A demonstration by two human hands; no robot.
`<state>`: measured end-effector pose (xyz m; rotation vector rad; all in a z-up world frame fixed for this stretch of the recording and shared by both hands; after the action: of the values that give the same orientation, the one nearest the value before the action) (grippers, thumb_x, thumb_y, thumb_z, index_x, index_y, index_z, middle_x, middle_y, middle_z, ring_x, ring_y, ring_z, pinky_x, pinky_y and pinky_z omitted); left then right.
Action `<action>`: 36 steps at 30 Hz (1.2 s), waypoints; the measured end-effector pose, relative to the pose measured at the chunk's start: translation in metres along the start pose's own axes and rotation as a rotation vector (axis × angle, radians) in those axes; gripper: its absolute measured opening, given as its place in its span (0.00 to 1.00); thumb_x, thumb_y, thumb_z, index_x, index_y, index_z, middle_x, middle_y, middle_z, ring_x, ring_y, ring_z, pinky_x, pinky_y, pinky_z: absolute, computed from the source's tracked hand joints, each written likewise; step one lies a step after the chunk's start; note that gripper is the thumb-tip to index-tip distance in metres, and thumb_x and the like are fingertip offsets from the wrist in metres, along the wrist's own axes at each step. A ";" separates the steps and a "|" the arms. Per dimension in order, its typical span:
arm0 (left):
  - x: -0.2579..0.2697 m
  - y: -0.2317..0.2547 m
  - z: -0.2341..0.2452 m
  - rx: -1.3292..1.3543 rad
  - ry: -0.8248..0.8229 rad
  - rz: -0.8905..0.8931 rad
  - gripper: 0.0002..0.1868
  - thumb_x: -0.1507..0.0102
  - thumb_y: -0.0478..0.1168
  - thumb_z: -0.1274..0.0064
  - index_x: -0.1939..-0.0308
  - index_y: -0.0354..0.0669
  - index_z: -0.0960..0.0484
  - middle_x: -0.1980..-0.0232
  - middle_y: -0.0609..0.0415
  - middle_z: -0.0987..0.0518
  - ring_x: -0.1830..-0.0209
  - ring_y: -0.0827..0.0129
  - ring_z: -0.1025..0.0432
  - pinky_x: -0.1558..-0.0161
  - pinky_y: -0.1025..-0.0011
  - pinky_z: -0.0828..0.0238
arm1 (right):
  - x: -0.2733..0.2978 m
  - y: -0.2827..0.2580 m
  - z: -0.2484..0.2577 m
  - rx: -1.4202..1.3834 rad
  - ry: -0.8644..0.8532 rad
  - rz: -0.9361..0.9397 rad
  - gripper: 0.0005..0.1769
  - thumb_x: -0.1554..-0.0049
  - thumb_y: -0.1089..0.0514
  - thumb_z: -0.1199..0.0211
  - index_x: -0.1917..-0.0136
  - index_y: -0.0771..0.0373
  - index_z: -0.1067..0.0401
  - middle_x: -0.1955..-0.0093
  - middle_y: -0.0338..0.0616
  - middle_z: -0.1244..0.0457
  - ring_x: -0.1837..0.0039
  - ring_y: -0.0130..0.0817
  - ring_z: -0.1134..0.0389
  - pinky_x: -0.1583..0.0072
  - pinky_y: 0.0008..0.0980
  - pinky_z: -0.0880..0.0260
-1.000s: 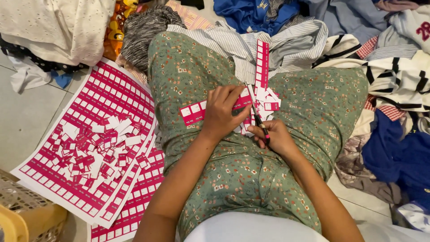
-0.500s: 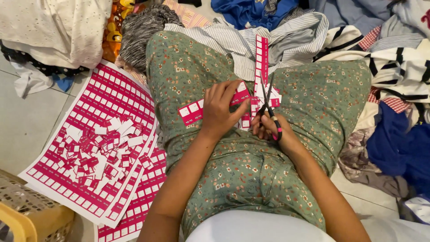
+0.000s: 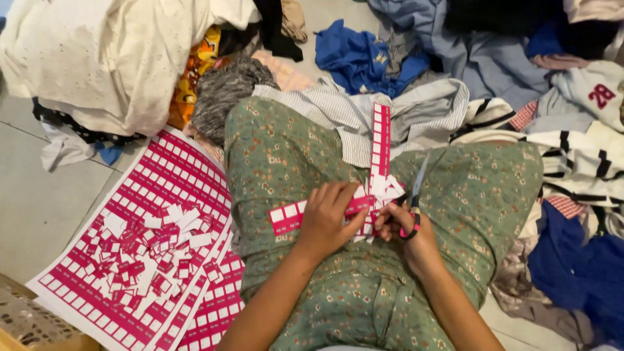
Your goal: Cutting individual clothing labels from a printed sheet using scissors
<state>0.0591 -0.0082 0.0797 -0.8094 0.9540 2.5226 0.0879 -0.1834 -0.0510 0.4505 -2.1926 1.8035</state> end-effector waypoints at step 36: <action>-0.035 -0.020 -0.050 -0.080 -0.176 0.251 0.21 0.41 0.44 0.48 0.48 0.37 0.26 0.54 0.47 0.28 0.60 0.55 0.33 0.58 0.63 0.38 | -0.044 -0.213 0.054 0.057 -0.383 0.123 0.18 0.41 0.51 0.46 0.53 0.70 0.29 0.61 0.53 0.35 0.62 0.36 0.38 0.59 0.30 0.38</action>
<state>0.1159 -0.0310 0.0599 -0.5036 0.9525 2.8066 0.2129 -0.2714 0.1132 0.7427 -2.4681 1.9848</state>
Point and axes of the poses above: each hand's wrist, its own x-axis away from the middle knuckle, its own z-axis out of the back of the hand, y = z × x, the point moved 10 cm from there along -x, towards the middle knuckle
